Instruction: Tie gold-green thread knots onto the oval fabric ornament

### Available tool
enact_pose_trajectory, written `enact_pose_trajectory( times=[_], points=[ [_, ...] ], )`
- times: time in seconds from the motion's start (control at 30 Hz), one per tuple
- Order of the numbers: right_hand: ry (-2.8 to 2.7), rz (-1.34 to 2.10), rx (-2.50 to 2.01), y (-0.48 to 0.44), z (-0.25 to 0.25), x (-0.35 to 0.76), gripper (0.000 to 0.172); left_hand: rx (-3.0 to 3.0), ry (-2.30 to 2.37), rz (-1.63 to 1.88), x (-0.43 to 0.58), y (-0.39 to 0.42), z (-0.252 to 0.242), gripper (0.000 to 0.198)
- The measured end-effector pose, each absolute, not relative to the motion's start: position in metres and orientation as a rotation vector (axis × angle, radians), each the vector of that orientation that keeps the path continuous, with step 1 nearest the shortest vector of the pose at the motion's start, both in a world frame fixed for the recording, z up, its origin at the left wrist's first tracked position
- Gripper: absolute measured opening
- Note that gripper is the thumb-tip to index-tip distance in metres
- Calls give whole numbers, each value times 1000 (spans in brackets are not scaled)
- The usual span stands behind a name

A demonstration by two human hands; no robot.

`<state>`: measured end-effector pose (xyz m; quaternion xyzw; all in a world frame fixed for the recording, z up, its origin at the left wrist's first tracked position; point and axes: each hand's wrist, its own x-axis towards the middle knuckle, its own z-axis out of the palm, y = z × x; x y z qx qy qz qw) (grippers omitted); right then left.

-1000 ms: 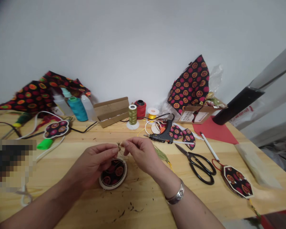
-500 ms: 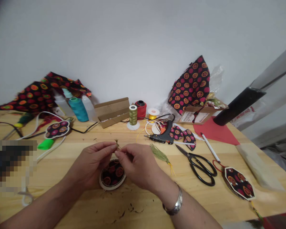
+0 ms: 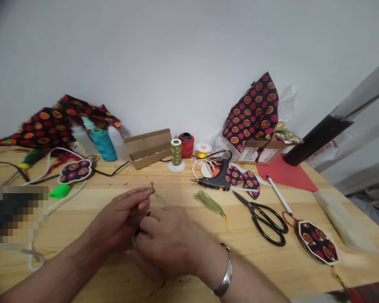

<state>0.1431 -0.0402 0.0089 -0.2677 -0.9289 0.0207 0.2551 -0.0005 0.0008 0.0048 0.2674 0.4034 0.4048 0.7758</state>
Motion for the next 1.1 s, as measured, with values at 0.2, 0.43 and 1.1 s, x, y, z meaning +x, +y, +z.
enact_pose_trajectory(
  times=[0.2,0.43,1.1],
  points=[
    [-1689,528,-971,-29,16,153,19,676,877,905,1,0,4,14],
    [-1127,1393,-1005,-9,-2,148,24,774,929,856,3,0,0,16],
    [-1111,1329,-1161,-10,1,149,6,854,939,832,1,-2,-6,14]
  ],
)
